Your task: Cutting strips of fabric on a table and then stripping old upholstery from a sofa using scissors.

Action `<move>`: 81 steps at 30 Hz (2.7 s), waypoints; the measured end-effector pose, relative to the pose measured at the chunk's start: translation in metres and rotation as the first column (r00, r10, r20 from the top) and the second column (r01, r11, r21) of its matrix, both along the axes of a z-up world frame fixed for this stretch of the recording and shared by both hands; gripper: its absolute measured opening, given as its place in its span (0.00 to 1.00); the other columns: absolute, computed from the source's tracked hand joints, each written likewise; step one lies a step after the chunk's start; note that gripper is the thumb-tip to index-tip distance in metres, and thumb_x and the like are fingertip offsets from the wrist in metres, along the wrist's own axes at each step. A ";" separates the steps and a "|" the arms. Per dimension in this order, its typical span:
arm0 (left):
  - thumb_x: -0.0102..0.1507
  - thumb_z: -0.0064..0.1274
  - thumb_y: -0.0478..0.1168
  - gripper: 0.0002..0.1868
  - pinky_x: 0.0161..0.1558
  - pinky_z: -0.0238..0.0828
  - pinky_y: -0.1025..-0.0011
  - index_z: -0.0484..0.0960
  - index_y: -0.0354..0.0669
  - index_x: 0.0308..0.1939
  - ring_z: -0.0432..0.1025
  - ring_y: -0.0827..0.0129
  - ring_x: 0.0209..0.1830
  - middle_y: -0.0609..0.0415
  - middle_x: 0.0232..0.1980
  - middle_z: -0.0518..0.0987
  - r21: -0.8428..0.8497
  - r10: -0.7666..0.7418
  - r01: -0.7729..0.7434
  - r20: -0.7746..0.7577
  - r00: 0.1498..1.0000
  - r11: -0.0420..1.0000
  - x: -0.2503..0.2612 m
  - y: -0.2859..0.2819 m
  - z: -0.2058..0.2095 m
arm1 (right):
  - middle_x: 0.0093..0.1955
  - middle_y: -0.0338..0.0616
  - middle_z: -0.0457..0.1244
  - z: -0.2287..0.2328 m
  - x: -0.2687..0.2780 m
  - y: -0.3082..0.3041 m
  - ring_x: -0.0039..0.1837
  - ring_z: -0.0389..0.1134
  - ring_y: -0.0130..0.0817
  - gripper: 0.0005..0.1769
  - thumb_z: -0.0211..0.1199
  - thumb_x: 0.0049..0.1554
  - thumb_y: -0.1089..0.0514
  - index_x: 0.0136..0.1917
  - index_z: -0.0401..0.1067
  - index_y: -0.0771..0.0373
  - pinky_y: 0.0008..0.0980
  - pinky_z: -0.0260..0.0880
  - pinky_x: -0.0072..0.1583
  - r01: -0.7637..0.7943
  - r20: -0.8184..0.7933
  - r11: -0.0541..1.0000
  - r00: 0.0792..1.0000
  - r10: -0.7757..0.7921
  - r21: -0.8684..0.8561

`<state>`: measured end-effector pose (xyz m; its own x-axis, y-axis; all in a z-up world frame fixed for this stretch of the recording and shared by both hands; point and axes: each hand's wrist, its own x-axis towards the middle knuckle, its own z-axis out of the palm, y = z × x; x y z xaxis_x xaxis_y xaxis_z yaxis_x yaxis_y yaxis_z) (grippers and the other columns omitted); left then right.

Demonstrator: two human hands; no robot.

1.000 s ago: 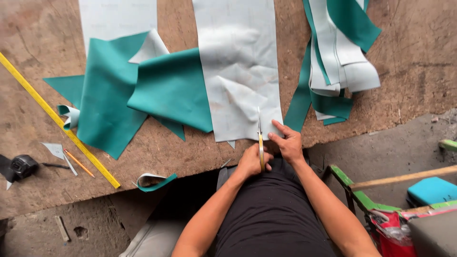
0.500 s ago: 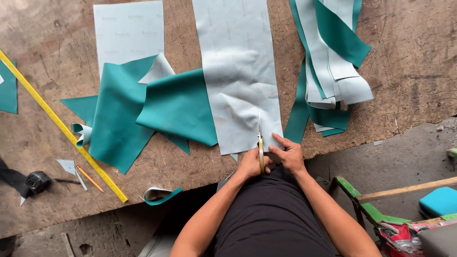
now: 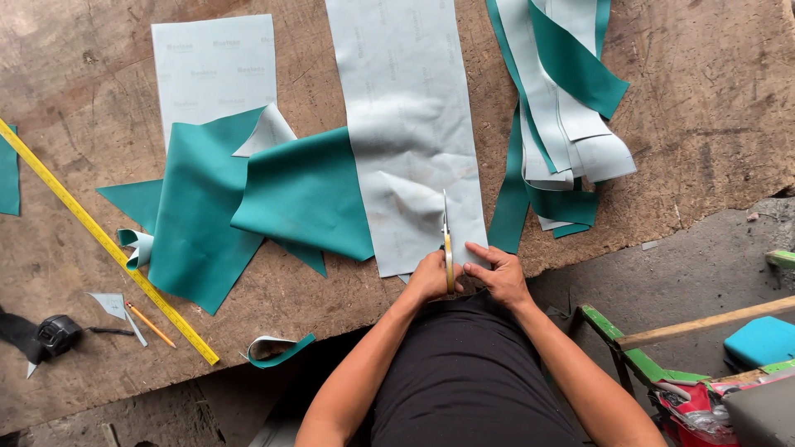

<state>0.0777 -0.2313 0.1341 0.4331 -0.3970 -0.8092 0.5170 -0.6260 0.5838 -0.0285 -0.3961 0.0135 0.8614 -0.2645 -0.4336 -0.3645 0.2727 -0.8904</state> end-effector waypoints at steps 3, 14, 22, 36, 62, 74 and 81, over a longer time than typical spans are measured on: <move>0.56 0.51 0.44 0.18 0.52 0.74 0.65 0.79 0.36 0.44 0.83 0.55 0.38 0.51 0.25 0.85 -0.019 -0.007 0.007 0.015 1.000 1.000 0.010 -0.002 -0.002 | 0.44 0.49 0.68 0.022 0.001 0.001 0.44 0.70 0.31 0.31 0.81 0.45 0.70 0.62 0.81 0.62 0.31 0.79 0.42 -0.027 -0.023 1.000 0.999 0.027 0.007; 0.58 0.50 0.43 0.20 0.51 0.74 0.66 0.80 0.32 0.48 0.84 0.59 0.34 0.50 0.25 0.85 -0.025 0.013 -0.013 0.027 1.000 1.000 0.015 0.002 -0.003 | 0.45 0.48 0.69 0.034 -0.005 -0.001 0.43 0.69 0.29 0.30 0.81 0.46 0.67 0.62 0.82 0.57 0.29 0.71 0.38 -0.092 -0.037 0.995 0.995 0.090 -0.041; 0.58 0.49 0.41 0.16 0.49 0.75 0.68 0.81 0.33 0.44 0.82 0.61 0.30 0.54 0.21 0.83 -0.068 0.014 -0.009 0.081 0.997 0.998 0.014 0.001 0.000 | 0.43 0.47 0.69 0.044 -0.007 -0.001 0.40 0.72 0.30 0.30 0.80 0.46 0.68 0.62 0.82 0.58 0.28 0.72 0.36 -0.091 -0.044 0.995 0.995 0.089 -0.029; 0.54 0.51 0.41 0.11 0.34 0.76 0.72 0.80 0.37 0.36 0.83 0.62 0.28 0.47 0.21 0.82 -0.124 0.083 -0.084 -0.014 0.996 0.989 0.029 -0.005 -0.039 | 0.77 0.41 0.56 0.028 -0.027 0.004 0.56 0.73 0.32 0.48 0.74 0.49 0.73 0.80 0.64 0.55 0.31 0.83 0.52 -0.076 -0.074 0.990 0.994 0.086 0.120; 0.55 0.56 0.35 0.09 0.25 0.78 0.68 0.79 0.30 0.35 0.83 0.48 0.29 0.38 0.28 0.81 -0.215 0.227 -0.278 -0.232 0.946 0.936 0.036 -0.002 -0.074 | 0.66 0.53 0.66 0.073 -0.005 -0.011 0.67 0.70 0.51 0.51 0.81 0.47 0.48 0.80 0.65 0.47 0.50 0.72 0.65 -0.226 -0.156 0.806 0.974 0.167 -0.548; 0.57 0.66 0.38 0.21 0.25 0.80 0.69 0.79 0.25 0.48 0.84 0.49 0.34 0.39 0.37 0.81 -0.312 0.276 -0.375 -0.320 0.906 0.873 0.015 0.017 -0.060 | 0.61 0.45 0.65 0.027 0.165 -0.037 0.63 0.72 0.41 0.56 0.77 0.52 0.43 0.85 0.51 0.49 0.43 0.72 0.66 -0.243 -0.301 0.757 0.951 0.063 -0.607; 0.51 0.76 0.35 0.24 0.26 0.82 0.71 0.81 0.25 0.43 0.83 0.54 0.34 0.40 0.36 0.81 -0.422 0.258 -0.365 -0.290 0.921 0.830 0.013 0.013 -0.054 | 0.59 0.58 0.67 0.043 0.177 -0.056 0.60 0.71 0.47 0.62 0.72 0.53 0.68 0.88 0.39 0.43 0.45 0.72 0.63 -0.165 -0.087 0.975 0.984 0.153 -0.150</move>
